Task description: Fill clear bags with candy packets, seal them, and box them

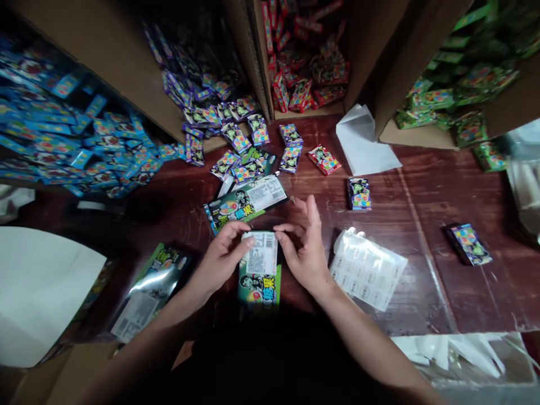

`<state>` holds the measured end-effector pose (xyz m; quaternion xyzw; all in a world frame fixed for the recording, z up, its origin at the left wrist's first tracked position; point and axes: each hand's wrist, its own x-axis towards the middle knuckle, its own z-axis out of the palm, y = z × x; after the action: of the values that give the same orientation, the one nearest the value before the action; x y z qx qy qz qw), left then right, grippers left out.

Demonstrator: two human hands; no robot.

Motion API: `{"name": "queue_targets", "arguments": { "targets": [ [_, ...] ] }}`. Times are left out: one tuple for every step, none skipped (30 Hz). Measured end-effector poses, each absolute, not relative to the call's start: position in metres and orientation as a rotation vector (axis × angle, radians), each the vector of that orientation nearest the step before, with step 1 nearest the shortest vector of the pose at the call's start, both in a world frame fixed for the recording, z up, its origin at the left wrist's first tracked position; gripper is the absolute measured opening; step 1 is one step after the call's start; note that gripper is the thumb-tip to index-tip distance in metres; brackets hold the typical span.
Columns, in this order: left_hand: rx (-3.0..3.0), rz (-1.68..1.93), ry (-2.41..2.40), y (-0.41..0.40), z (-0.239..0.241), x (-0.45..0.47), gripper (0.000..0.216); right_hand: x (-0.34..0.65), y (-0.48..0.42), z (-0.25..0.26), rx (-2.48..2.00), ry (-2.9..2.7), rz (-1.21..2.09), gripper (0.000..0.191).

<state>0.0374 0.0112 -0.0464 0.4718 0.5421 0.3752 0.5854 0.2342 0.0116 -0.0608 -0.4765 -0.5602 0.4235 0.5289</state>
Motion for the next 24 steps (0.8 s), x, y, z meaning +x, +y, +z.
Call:
{"name": "queue_targets", "arguments": {
  "targets": [
    [1.103,0.885,1.279,0.012,-0.043,0.032,0.017,0.231,0.013,-0.06,-1.152,-1.346,1.026,0.092],
    [1.099,0.896,1.292,0.012,-0.04,0.027,0.014,0.227,0.014,-0.06,-1.167,-1.345,1.039,0.094],
    [1.08,0.906,1.303,0.013,-0.039,0.023,0.014,0.224,0.015,-0.06,-1.177,-1.338,1.063,0.096],
    [1.04,0.922,1.309,0.013,-0.038,0.021,0.013,0.222,0.016,-0.059,-1.179,-1.327,1.099,0.097],
    [0.982,0.94,1.305,0.014,-0.039,0.02,0.011,0.22,0.018,-0.059,-1.175,-1.316,1.143,0.099],
    [0.916,0.963,1.29,0.014,-0.04,0.019,0.014,0.218,0.019,-0.058,-1.164,-1.313,1.183,0.099],
    [0.857,0.988,1.266,0.015,-0.041,0.018,0.022,0.218,0.02,-0.056,-1.155,-1.317,1.206,0.099],
    [0.818,1.001,1.239,0.015,-0.042,0.017,0.028,0.218,0.02,-0.054,-1.151,-1.33,1.21,0.099],
    [0.8,0.998,1.219,0.016,-0.043,0.016,0.03,0.218,0.019,-0.051,-1.149,-1.347,1.197,0.098],
    [0.8,0.974,1.207,0.016,-0.042,0.015,0.029,0.219,0.019,-0.048,-1.145,-1.366,1.176,0.098],
    [0.811,0.939,1.203,0.017,-0.041,0.014,0.024,0.22,0.017,-0.045,-1.135,-1.386,1.158,0.098],
    [0.825,0.907,1.204,0.017,-0.038,0.012,0.02,0.22,0.016,-0.041,-1.123,-1.403,1.146,0.098],
    [0.842,0.878,1.207,0.019,-0.034,0.011,0.019,0.221,0.015,-0.038,-1.115,-1.412,1.137,0.1],
    [0.862,0.853,1.21,0.02,-0.03,0.009,0.019,0.221,0.015,-0.034,-1.114,-1.416,1.135,0.101],
    [0.891,0.834,1.218,0.022,-0.025,0.008,0.019,0.22,0.015,-0.03,-1.124,-1.41,1.135,0.102],
    [0.932,0.813,1.232,0.024,-0.02,0.008,0.019,0.219,0.015,-0.027,-1.14,-1.4,1.138,0.102],
    [0.985,0.788,1.253,0.027,-0.015,0.008,0.018,0.218,0.017,-0.024,-1.161,-1.386,1.144,0.102],
    [1.039,0.764,1.274,0.03,-0.011,0.008,0.017,0.217,0.018,-0.022,-1.18,-1.371,1.152,0.102],
    [1.086,0.744,1.291,0.033,-0.008,0.008,0.017,0.216,0.021,-0.02,-1.196,-1.355,1.161,0.102],
    [1.121,0.726,1.301,0.035,-0.005,0.009,0.017,0.215,0.023,-0.018,-1.207,-1.34,1.17,0.103],
    [1.143,0.713,1.3,0.038,-0.004,0.009,0.018,0.215,0.025,-0.017,-1.216,-1.327,1.174,0.104],
    [1.154,0.707,1.289,0.039,-0.003,0.008,0.018,0.215,0.027,-0.016,-1.221,-1.32,1.172,0.105],
    [1.16,0.706,1.272,0.041,-0.002,0.008,0.019,0.216,0.028,-0.015,-1.221,-1.322,1.163,0.106],
    [1.168,0.707,1.254,0.041,-0.002,0.007,0.019,0.217,0.028,-0.014,-1.213,-1.333,1.152,0.107]
  ]
}}
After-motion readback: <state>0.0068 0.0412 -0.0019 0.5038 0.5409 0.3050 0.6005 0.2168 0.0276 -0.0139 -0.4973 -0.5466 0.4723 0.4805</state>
